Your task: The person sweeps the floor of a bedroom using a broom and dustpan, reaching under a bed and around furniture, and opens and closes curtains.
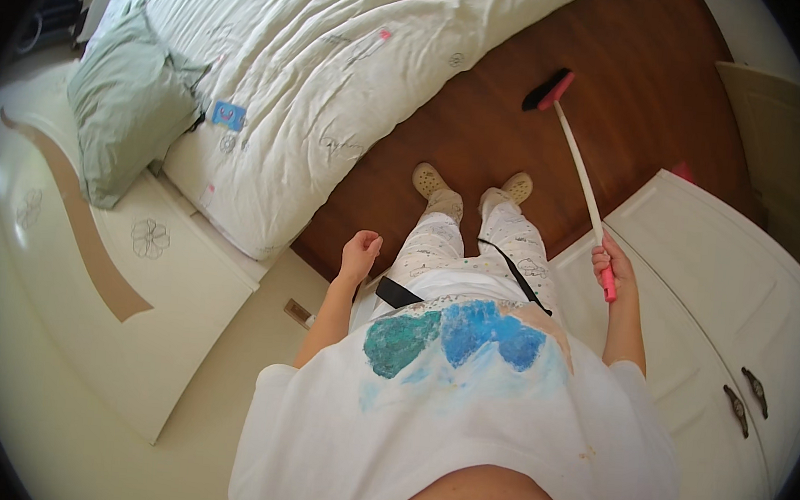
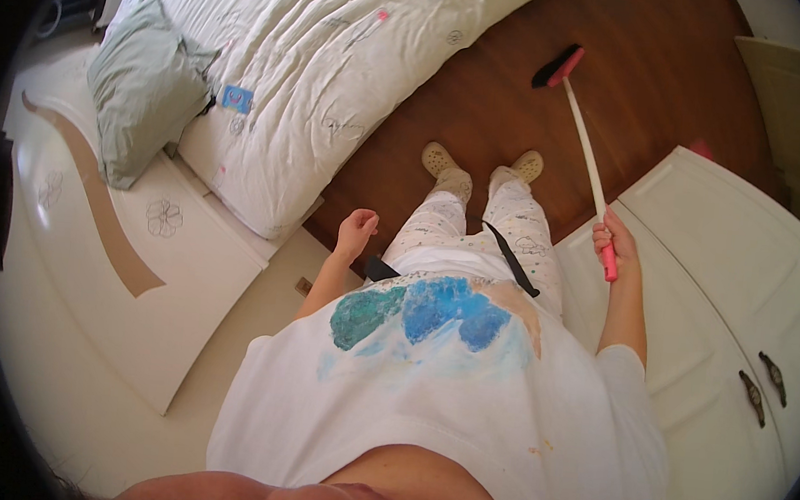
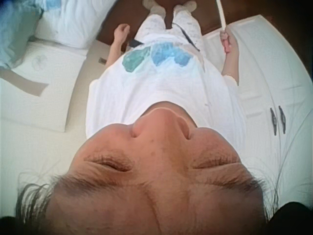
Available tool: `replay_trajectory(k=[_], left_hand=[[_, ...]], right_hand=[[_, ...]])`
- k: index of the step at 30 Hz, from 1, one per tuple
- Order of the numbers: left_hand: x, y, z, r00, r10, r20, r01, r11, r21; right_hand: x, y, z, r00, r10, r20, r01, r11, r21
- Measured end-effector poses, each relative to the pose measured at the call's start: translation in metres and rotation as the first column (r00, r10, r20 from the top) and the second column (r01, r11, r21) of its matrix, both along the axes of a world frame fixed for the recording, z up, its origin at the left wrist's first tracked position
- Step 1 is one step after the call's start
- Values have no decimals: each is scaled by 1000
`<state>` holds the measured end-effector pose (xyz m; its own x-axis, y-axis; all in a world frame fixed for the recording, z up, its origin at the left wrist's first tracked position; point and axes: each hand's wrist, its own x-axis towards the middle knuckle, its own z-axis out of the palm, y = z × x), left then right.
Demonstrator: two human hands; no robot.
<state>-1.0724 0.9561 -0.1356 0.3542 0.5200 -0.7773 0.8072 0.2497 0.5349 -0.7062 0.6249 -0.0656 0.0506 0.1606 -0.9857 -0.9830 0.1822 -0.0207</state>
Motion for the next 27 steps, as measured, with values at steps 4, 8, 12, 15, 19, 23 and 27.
replay_trajectory(k=[4, 8, 12, 15, 19, 23, 27], left_hand=[[26, -5, 6, 996, -93, 16, 92, 996, 14], [31, -20, 6, 979, -199, -41, 200, 980, 5], [38, -28, 5, 922, -378, -86, 384, 920, 73], [52, -35, 18, 948, -310, -76, 314, 948, 56], [63, -46, 21, 946, -305, -115, 312, 949, 50], [76, -56, 18, 924, -376, -72, 382, 917, 118], [107, -66, 27, 937, -345, -52, 346, 938, 18]], right_hand=[[-32, -6, 32, 977, 210, 38, -212, 976, 57], [-54, 14, 41, 940, 333, -75, -323, 939, 119], [-54, -7, 11, 856, 516, -33, -507, 849, 150], [-29, -41, 2, 897, 442, -24, -437, 892, 117], [18, -73, -10, 953, 300, 48, -301, 953, 19], [45, -70, -23, 942, 263, 208, -271, 962, 13], [29, -65, -24, 809, 393, 437, -360, 919, -162]])
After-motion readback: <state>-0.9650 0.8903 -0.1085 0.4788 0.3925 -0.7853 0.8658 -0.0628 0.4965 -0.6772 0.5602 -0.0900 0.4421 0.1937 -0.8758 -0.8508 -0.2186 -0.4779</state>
